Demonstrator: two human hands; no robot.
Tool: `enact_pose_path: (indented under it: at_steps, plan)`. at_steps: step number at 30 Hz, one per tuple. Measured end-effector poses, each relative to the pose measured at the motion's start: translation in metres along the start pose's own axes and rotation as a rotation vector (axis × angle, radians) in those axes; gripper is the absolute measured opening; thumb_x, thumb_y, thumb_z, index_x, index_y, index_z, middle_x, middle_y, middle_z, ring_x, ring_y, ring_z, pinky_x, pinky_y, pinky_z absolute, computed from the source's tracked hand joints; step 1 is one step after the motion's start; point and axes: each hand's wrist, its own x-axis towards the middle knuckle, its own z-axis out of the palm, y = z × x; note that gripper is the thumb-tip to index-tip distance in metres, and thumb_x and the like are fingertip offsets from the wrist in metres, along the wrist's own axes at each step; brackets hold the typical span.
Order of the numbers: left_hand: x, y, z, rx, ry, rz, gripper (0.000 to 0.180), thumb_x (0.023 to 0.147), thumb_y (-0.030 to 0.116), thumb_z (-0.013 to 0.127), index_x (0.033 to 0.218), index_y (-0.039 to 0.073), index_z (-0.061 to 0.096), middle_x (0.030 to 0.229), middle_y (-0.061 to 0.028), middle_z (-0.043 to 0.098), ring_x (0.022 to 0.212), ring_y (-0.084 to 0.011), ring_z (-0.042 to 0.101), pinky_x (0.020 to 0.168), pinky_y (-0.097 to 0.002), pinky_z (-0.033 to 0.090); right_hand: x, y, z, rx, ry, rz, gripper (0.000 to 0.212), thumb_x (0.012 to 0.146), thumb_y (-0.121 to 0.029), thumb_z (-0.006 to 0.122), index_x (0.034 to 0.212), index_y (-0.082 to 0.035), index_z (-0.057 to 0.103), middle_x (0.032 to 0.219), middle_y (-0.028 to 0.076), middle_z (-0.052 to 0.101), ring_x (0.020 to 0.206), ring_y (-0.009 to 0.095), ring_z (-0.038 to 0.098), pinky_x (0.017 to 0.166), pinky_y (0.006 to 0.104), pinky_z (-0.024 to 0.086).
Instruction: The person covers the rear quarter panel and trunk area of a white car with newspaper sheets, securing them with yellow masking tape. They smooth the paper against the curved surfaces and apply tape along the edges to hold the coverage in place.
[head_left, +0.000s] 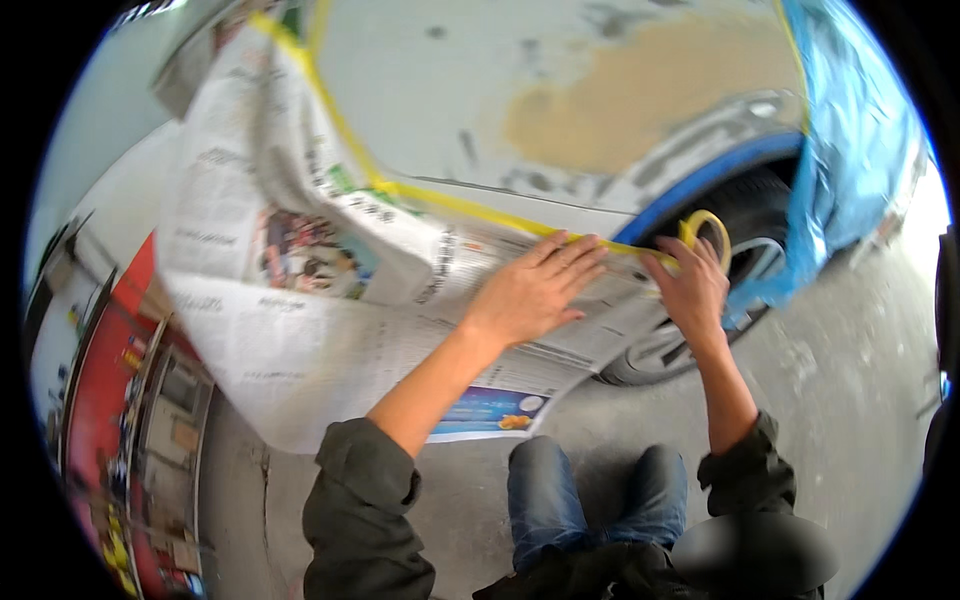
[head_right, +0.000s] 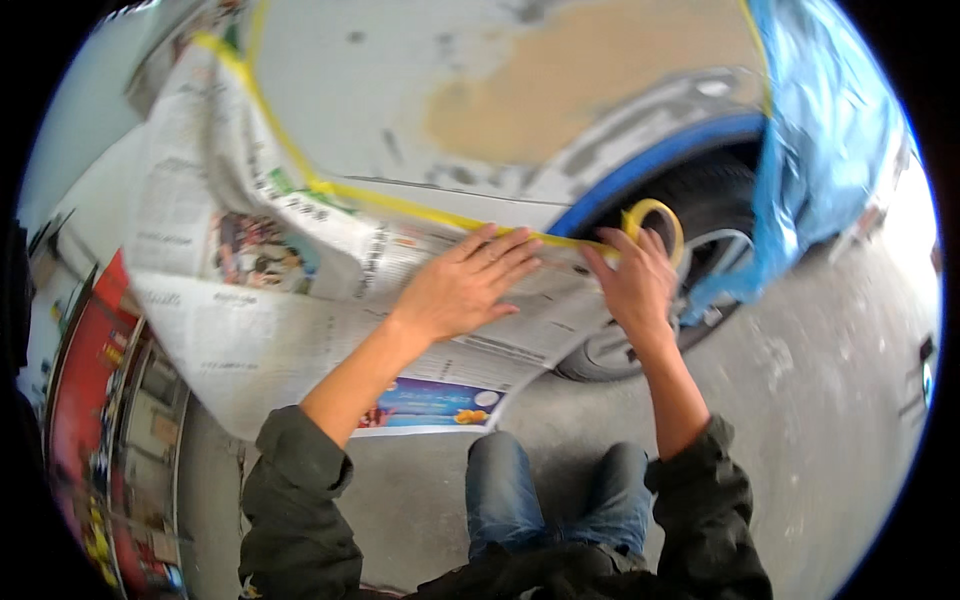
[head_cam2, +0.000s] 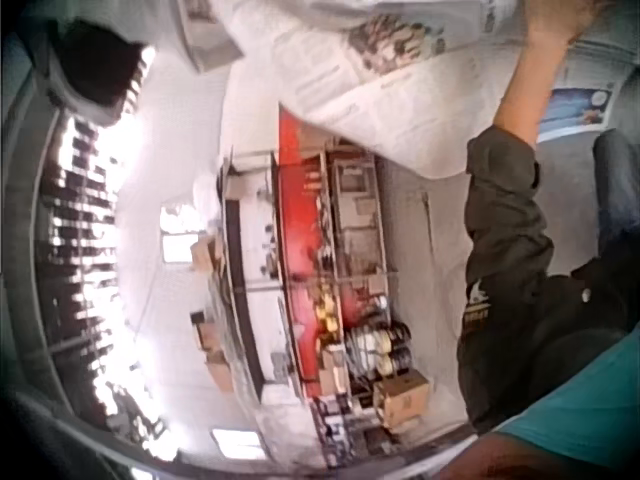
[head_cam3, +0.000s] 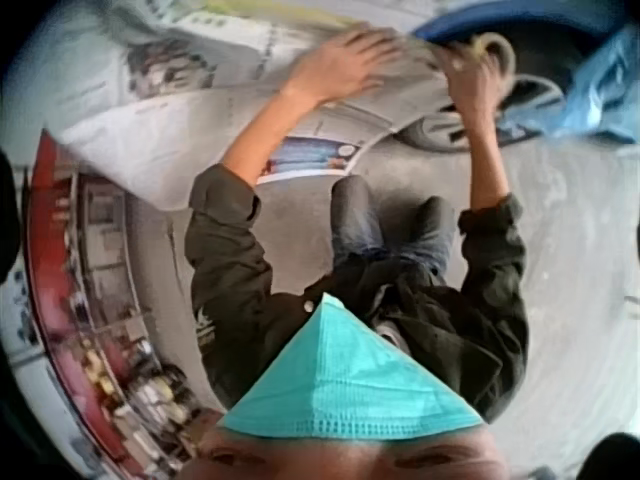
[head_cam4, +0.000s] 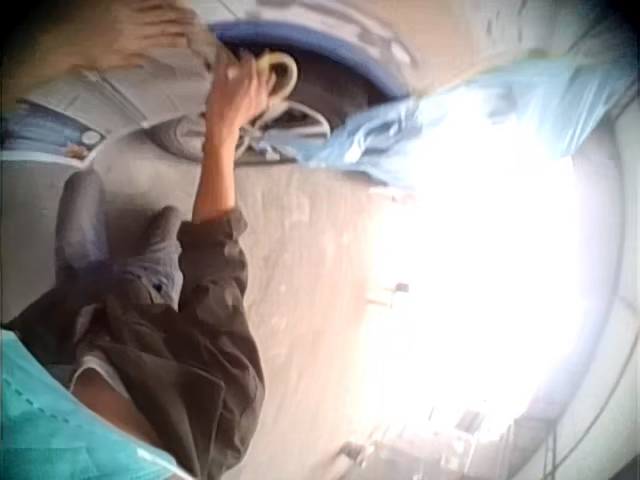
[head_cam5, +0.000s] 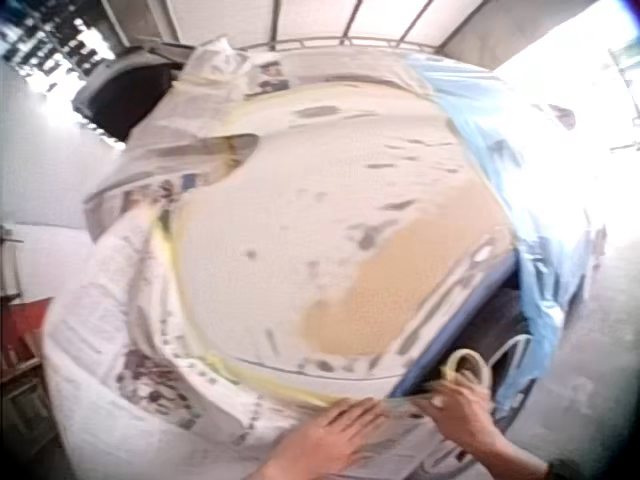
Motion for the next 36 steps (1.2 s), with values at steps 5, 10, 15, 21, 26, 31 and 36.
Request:
enact_pose_path:
  at_steps: [5,10,15,21,26,31,36]
  plan:
    - [-0.037,-0.019,-0.022,0.113,0.297,-0.511,0.072,0.097,0.049,0.051,0.144,-0.004,0.040,0.153,-0.0258,0.034,0.146,-0.0376,0.026,0.120,-0.0508,0.021,-0.036,0.011,-0.035,0.116,0.069,0.230,0.037,0.085,-0.023,0.074,0.118,-0.006,0.068,0.111,0.013,0.065,0.100,0.030,0.062,0.086,0.0377,0.049]
    - [-0.047,-0.042,-0.019,0.147,0.274,-0.773,0.075,0.100,0.045,0.047,0.145,-0.013,0.031,0.153,-0.0327,0.028,0.146,-0.0448,0.022,0.121,-0.0526,0.015,-0.053,0.001,-0.042,0.189,0.039,0.231,0.026,0.088,-0.016,0.070,0.110,-0.003,0.070,0.100,0.011,0.067,0.086,0.023,0.060,0.078,0.0341,0.049]
    - [-0.047,-0.049,0.004,0.037,0.454,-0.719,0.068,0.099,0.036,0.050,0.147,-0.008,0.032,0.154,-0.0312,0.026,0.147,-0.0439,0.021,0.120,-0.0537,0.015,-0.055,0.008,-0.032,0.271,0.131,0.176,0.020,0.089,-0.013,0.067,0.106,-0.002,0.070,0.095,0.010,0.066,0.078,0.021,0.057,0.073,0.0327,0.047]
    - [-0.040,0.011,0.050,-0.063,0.314,-0.565,0.067,0.095,0.032,0.054,0.150,0.000,0.034,0.159,-0.0172,0.029,0.149,-0.0341,0.022,0.120,-0.0502,0.017,-0.077,-0.007,-0.027,0.211,0.182,-0.034,0.020,0.080,-0.005,0.072,0.099,-0.004,0.067,0.098,0.011,0.065,0.087,0.027,0.061,0.076,0.0366,0.050]
    - [-0.012,0.040,0.088,0.107,0.218,-0.277,0.067,0.092,0.035,0.056,0.149,0.003,0.038,0.160,-0.0100,0.030,0.149,-0.0254,0.024,0.122,-0.0449,0.017,-0.090,-0.005,-0.032,0.168,0.122,-0.114,0.016,0.081,-0.006,0.070,0.097,-0.005,0.066,0.098,0.010,0.066,0.091,0.030,0.061,0.078,0.0393,0.049]
    - [0.010,0.033,0.087,0.291,0.203,-0.046,0.059,0.091,0.027,0.054,0.144,0.002,0.046,0.159,-0.0067,0.033,0.150,-0.0227,0.024,0.123,-0.0430,0.016,-0.100,0.010,-0.034,0.165,0.090,0.000,0.013,0.084,-0.009,0.069,0.096,-0.006,0.067,0.095,0.009,0.066,0.089,0.029,0.061,0.077,0.0391,0.049]
    - [0.035,0.048,0.083,0.335,0.214,0.048,0.046,0.090,0.015,0.051,0.133,0.000,0.059,0.153,-0.0077,0.042,0.148,-0.0225,0.028,0.123,-0.0393,0.018,-0.110,0.017,-0.033,0.245,0.003,0.105,0.011,0.085,-0.010,0.068,0.096,-0.007,0.069,0.087,0.007,0.065,0.075,0.025,0.062,0.067,0.0362,0.049]
